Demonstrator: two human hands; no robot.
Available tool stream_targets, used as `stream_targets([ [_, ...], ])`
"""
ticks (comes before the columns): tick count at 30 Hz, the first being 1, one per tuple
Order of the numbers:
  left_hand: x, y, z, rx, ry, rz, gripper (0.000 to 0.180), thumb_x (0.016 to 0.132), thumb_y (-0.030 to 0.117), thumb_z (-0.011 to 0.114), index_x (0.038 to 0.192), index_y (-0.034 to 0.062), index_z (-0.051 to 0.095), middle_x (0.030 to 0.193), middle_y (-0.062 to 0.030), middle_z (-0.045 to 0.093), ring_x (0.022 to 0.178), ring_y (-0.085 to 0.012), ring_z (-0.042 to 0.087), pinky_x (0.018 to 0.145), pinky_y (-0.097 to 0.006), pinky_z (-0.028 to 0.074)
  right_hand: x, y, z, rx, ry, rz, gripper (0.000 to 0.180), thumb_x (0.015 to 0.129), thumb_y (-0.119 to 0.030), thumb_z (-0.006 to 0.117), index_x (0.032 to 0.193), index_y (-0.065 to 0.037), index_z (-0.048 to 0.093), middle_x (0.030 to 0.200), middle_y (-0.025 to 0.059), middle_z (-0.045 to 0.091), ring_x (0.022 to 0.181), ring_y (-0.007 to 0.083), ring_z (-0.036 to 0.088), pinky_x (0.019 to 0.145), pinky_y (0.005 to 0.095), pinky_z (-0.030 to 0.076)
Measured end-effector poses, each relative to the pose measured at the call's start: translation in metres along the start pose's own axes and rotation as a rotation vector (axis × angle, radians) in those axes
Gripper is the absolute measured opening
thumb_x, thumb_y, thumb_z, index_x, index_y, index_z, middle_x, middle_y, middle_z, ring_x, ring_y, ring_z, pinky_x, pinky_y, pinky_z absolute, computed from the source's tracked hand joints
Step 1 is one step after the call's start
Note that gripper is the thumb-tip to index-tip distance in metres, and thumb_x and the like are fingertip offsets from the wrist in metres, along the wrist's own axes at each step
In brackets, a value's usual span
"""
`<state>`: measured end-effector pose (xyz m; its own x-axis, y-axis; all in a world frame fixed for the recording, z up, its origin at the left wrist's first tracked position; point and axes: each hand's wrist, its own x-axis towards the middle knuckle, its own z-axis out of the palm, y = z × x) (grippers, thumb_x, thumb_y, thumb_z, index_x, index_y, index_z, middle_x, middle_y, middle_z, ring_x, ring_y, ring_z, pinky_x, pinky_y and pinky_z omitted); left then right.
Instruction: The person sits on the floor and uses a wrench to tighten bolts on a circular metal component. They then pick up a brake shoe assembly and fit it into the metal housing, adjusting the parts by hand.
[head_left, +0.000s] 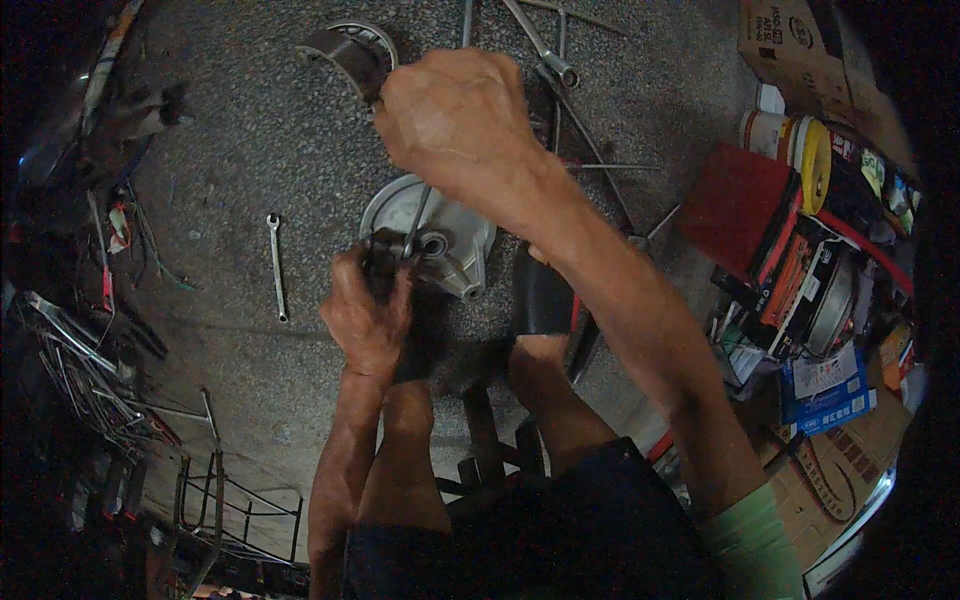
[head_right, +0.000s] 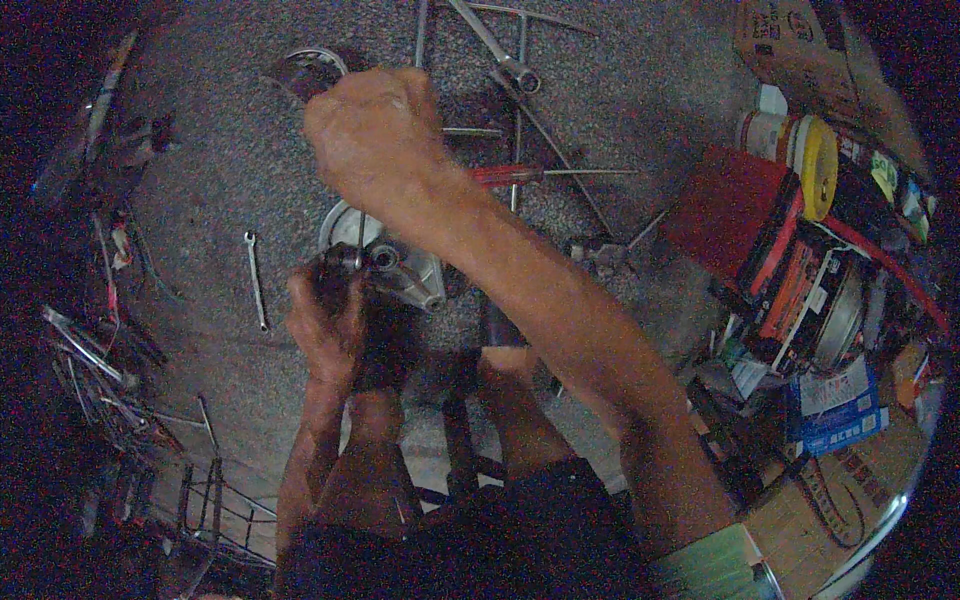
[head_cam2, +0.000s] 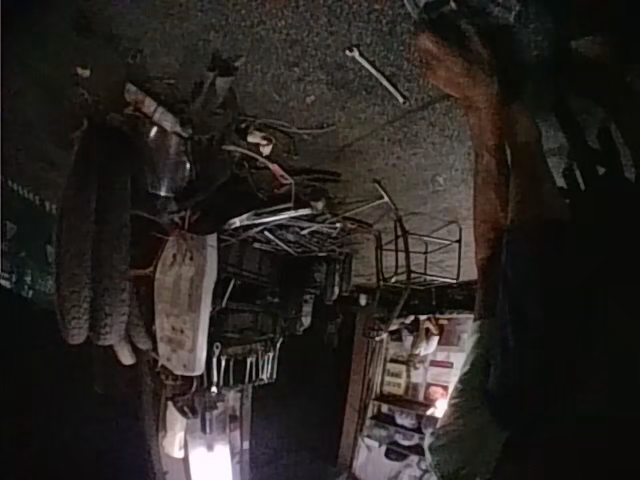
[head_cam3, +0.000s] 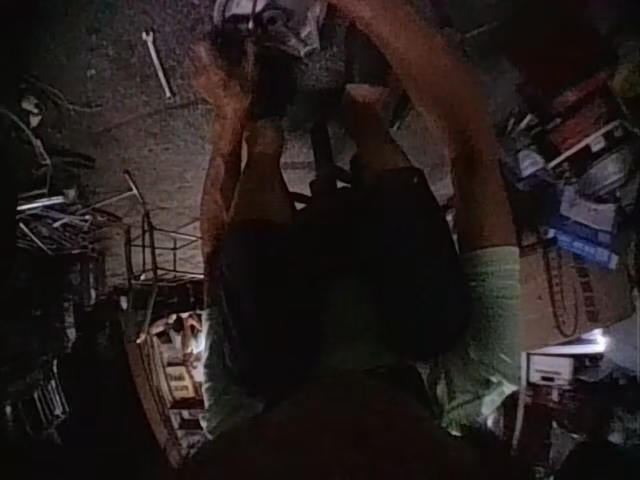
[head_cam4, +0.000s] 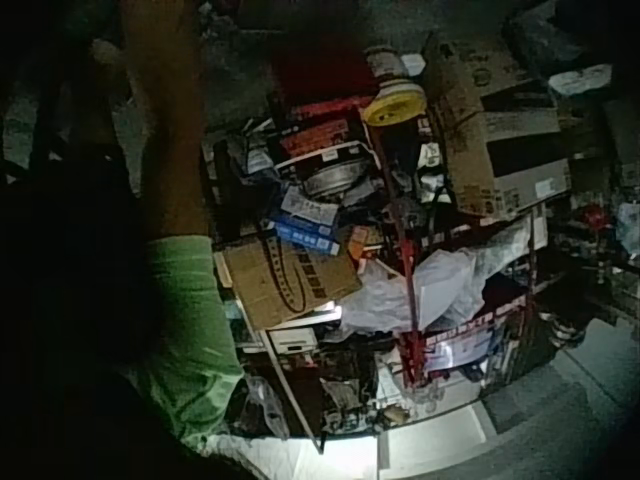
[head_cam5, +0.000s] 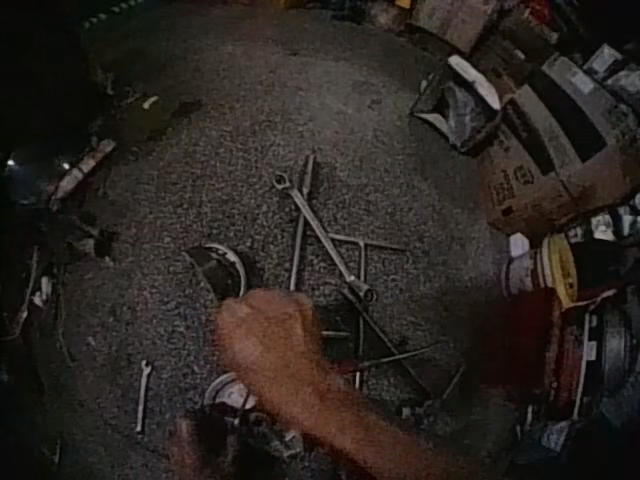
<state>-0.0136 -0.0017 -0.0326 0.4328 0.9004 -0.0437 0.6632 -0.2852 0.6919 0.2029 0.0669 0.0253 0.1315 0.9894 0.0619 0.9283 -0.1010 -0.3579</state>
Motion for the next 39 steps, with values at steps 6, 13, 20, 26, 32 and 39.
stream_targets([
  [6,0.001,0.001,-0.001,0.060,-0.007,-0.002,0.046,0.074,0.022,0.082,0.106,0.0060,0.054,0.088,-0.0124,0.064,0.070,-0.0328,0.067,0.057,-0.040,0.053,0.003,0.004,0.006,0.027,-0.138,0.176,0.033,0.084,-0.032,0.063,0.072,-0.002,0.069,0.072,0.0171,0.067,0.077,0.0338,0.067,0.071,0.0484,0.051],
  [13,-0.001,-0.002,0.000,0.092,-0.031,-0.005,0.047,0.074,0.025,0.082,0.107,0.0062,0.053,0.092,-0.0124,0.063,0.071,-0.0329,0.067,0.057,-0.040,0.054,0.013,0.008,0.012,0.032,-0.222,0.318,0.036,0.084,-0.034,0.060,0.074,-0.001,0.071,0.078,0.0202,0.068,0.082,0.0368,0.067,0.077,0.0478,0.052],
  [20,0.003,0.007,-0.003,0.150,-0.057,-0.024,0.048,0.077,0.029,0.080,0.108,0.0051,0.054,0.092,-0.0132,0.064,0.071,-0.0342,0.067,0.057,-0.041,0.053,0.016,0.020,0.032,0.055,-0.230,0.384,0.032,0.082,-0.034,0.061,0.080,-0.004,0.074,0.085,0.0198,0.070,0.088,0.0370,0.067,0.083,0.0469,0.051],
  [26,0.004,0.006,-0.004,0.160,-0.051,-0.021,0.047,0.077,0.029,0.080,0.108,0.0046,0.054,0.091,-0.0138,0.064,0.073,-0.0344,0.067,0.059,-0.041,0.053,0.015,0.019,0.038,0.057,-0.206,0.390,0.035,0.083,-0.036,0.059,0.083,-0.004,0.074,0.088,0.0209,0.070,0.090,0.0371,0.067,0.085,0.0462,0.051],
  [32,0.006,0.011,-0.008,0.150,-0.072,-0.009,0.045,0.079,0.029,0.079,0.107,0.0045,0.054,0.090,-0.0128,0.063,0.073,-0.0339,0.066,0.059,-0.040,0.053,0.015,0.025,0.043,0.109,-0.172,0.376,0.041,0.085,-0.037,0.055,0.077,-0.002,0.073,0.079,0.0231,0.068,0.079,0.0397,0.067,0.079,0.0477,0.053],
  [39,0.004,0.007,-0.005,0.185,-0.042,0.019,0.044,0.079,0.029,0.078,0.107,0.0052,0.054,0.090,-0.0129,0.063,0.072,-0.0339,0.066,0.058,-0.040,0.053,0.013,0.030,0.054,0.158,-0.028,0.280,0.042,0.085,-0.034,0.052,0.067,-0.001,0.069,0.067,0.0229,0.064,0.069,0.0391,0.066,0.070,0.0483,0.054],
])
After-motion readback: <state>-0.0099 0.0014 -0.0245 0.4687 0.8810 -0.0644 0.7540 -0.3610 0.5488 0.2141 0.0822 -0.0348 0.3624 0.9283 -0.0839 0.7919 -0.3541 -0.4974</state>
